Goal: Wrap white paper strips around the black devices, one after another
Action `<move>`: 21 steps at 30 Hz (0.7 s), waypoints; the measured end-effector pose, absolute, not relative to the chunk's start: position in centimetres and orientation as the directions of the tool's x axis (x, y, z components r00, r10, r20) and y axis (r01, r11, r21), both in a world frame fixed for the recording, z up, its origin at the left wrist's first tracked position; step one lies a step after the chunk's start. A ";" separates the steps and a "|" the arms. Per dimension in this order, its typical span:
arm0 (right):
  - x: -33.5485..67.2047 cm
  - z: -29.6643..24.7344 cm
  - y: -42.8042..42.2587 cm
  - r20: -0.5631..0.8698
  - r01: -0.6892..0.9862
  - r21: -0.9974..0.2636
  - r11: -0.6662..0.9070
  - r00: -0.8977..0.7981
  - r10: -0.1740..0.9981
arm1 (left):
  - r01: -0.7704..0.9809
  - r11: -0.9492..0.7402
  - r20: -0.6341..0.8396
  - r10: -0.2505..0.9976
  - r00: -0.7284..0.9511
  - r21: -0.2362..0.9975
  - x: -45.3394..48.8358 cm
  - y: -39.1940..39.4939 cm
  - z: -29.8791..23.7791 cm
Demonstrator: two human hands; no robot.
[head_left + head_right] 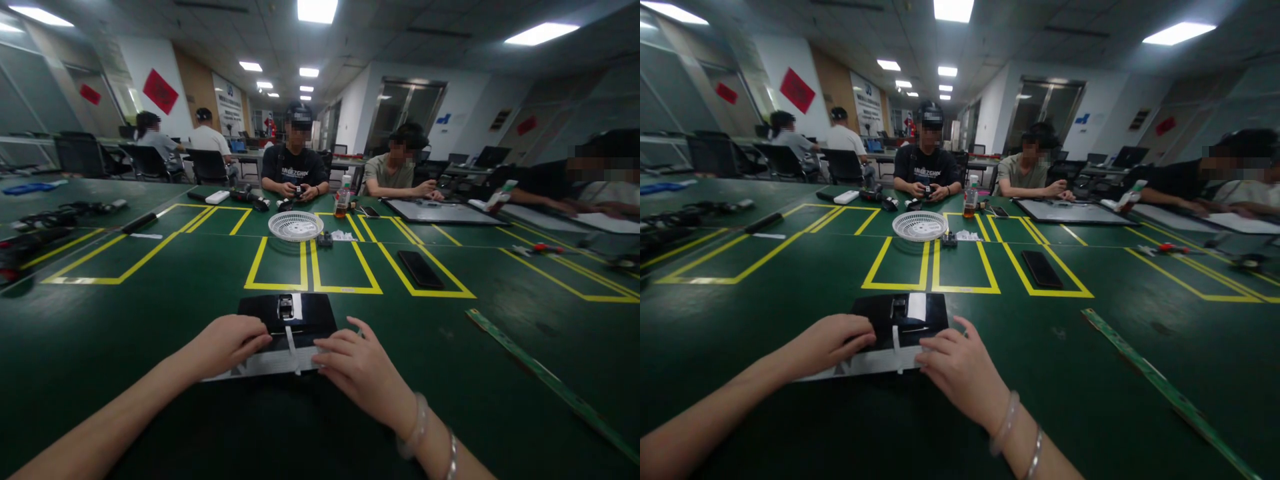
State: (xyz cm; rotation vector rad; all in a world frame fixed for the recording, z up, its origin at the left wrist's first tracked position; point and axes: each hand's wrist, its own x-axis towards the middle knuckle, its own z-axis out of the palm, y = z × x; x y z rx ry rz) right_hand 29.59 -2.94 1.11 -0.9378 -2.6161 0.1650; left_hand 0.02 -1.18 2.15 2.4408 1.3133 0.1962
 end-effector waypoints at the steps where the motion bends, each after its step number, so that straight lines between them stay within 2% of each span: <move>1: 29.6 1.1 -2.8 0.283 0.613 -0.218 0.759 -0.704 0.651 | 0.795 -0.485 -0.085 0.833 0.547 0.364 -0.2 -1.1 2.3; 4: 29.6 1.0 -2.6 0.276 0.654 -0.194 0.731 -0.679 0.680 | 0.824 -0.463 -0.130 0.842 0.524 0.325 -0.6 -0.9 2.1; 16: 29.1 0.5 -3.0 0.184 0.715 -0.068 0.695 -0.676 0.714 | 0.890 -0.377 -0.112 0.903 0.415 0.256 -0.2 -0.6 1.0; 21: 28.8 0.6 -3.4 0.216 0.726 -0.023 0.687 -0.667 0.713 | 0.897 -0.383 -0.121 0.902 0.415 0.221 -0.1 -0.5 1.1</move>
